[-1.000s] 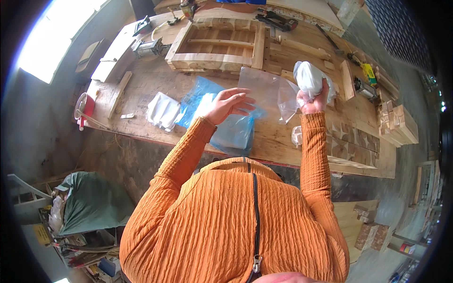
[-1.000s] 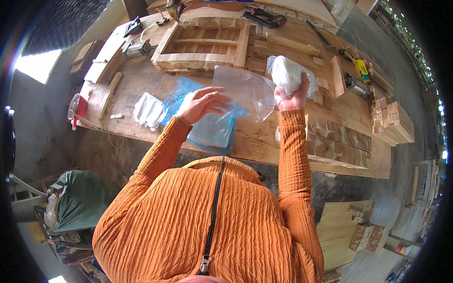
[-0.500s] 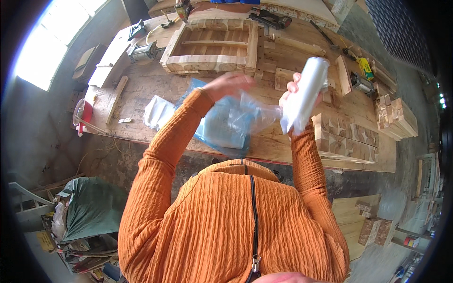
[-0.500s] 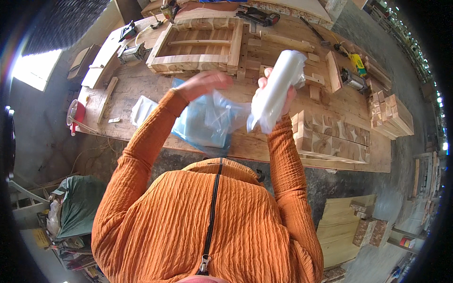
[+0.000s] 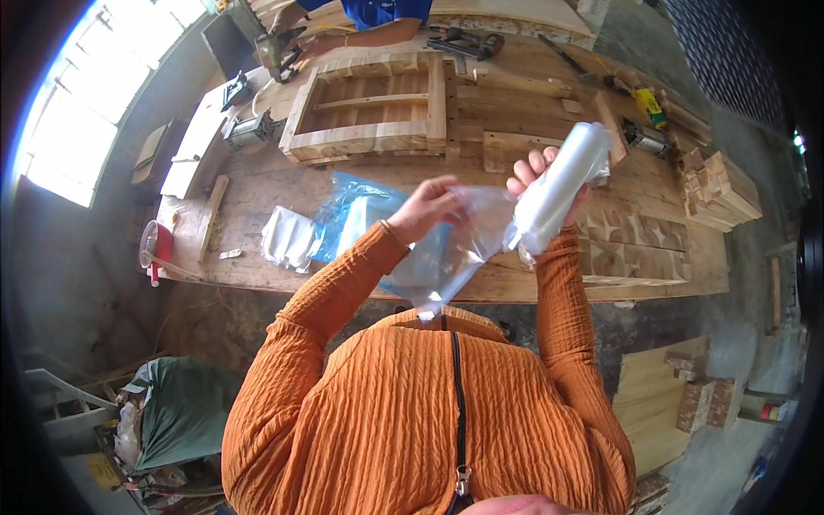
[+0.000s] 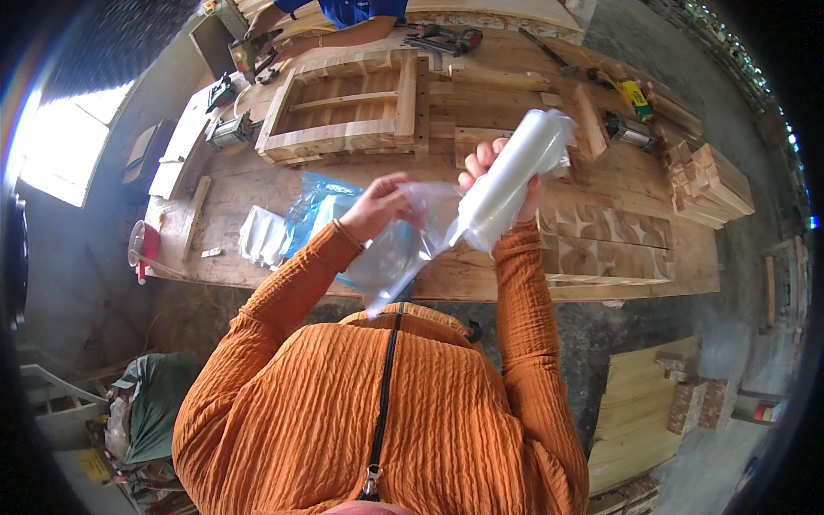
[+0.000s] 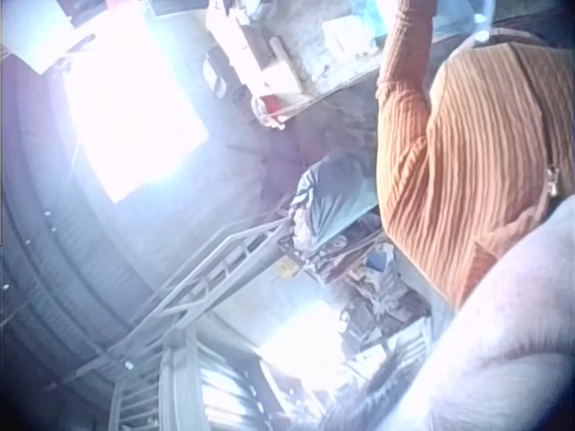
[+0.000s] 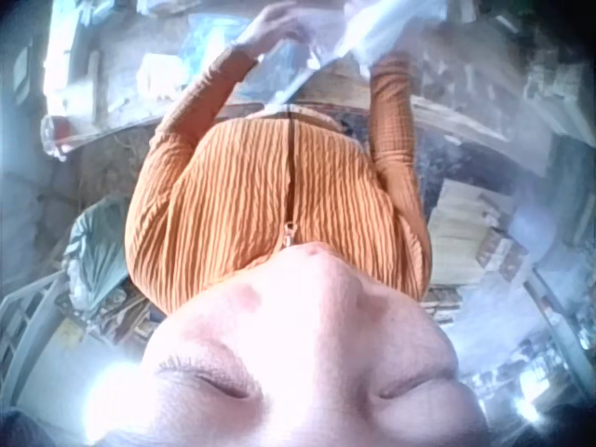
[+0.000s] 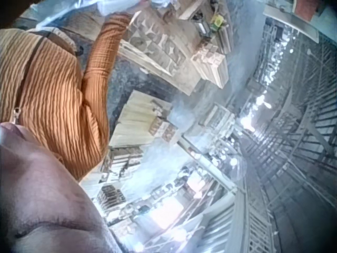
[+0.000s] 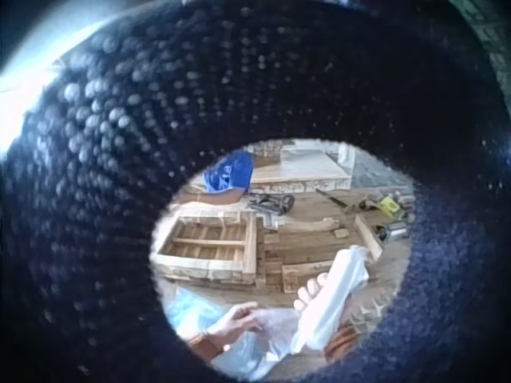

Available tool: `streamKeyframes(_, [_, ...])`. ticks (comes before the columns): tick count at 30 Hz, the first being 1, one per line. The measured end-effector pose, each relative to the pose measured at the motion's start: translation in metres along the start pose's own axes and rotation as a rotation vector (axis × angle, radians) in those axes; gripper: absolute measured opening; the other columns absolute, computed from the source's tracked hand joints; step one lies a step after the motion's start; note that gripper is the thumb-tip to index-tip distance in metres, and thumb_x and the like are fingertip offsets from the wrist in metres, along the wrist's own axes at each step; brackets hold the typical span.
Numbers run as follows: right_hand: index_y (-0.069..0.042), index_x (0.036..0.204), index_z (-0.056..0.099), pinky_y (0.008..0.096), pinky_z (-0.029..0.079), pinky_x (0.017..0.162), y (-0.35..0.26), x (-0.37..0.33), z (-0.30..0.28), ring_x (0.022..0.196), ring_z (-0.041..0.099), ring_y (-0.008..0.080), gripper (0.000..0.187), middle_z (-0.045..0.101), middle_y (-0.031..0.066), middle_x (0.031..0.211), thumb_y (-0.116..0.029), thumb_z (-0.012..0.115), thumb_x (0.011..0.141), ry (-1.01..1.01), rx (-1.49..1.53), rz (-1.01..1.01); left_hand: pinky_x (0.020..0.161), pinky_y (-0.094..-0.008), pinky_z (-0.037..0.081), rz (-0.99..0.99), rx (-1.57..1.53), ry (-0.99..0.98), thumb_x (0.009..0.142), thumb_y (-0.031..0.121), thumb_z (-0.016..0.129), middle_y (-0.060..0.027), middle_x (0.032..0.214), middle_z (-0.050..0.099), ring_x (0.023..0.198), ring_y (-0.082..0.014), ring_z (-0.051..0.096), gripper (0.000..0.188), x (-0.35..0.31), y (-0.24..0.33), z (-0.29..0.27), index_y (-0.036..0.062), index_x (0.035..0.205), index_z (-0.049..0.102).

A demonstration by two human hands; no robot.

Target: The person unpacks a blue plastic bag on a workbench, removes several white foam blocks and smaller plastic-wrapped items, and places them on the table. The person then picks up a small wooden block and places it on a wooden frame.

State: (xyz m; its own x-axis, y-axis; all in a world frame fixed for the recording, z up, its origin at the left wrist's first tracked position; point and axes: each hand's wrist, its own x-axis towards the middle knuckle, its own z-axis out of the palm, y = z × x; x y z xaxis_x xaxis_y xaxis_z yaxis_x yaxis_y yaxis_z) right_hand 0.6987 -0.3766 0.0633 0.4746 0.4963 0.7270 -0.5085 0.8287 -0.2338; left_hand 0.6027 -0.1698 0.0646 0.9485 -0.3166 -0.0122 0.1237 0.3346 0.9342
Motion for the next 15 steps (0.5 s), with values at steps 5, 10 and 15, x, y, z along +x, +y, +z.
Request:
streamKeyframes(5, [-0.010, 0.138, 0.032, 0.0525, 0.046, 0.095, 0.003, -0.019, 0.021, 0.124, 0.043, 0.0367, 0.088, 0.032, 0.0179, 0.143, -0.028, 0.077, 0.064, 0.518, -0.333, 0.087, 0.065, -0.0334, 0.056, 0.106, -0.195, 0.505, 0.091, 0.013, 0.052, -0.0080, 0.095, 0.061, 0.081, -0.0174, 0.063, 0.013, -0.018, 0.024, -0.022, 0.0034, 0.101, 0.051])
streamKeyframes(10, [-0.009, 0.137, 0.034, 0.0482, 0.048, 0.094, 0.052, -0.024, 0.019, 0.117, 0.050, 0.0337, 0.087, 0.038, 0.0180, 0.139, -0.018, 0.075, 0.060, 0.640, -0.394, 0.359, 0.069, -0.0335, 0.056, 0.243, 0.481, 0.622, 0.091, 0.007, 0.051, -0.0120, 0.100, 0.061, 0.090, -0.0215, 0.063, 0.007, -0.035, -0.002, -0.032, 0.0035, 0.095, 0.048])
streamKeyframes(15, [-0.002, 0.119, 0.050, 0.0334, 0.048, 0.084, 0.071, -0.022, 0.015, 0.096, 0.058, 0.0196, 0.057, 0.060, 0.0073, 0.104, -0.015, 0.071, 0.067, 0.738, -0.612, 0.455, 0.074, -0.0402, 0.055, 0.020, -0.378, 0.249, 0.092, 0.013, 0.048, -0.0157, 0.102, 0.062, 0.094, -0.0273, 0.063, 0.009, -0.046, 0.002, -0.020, 0.0045, 0.096, 0.050])
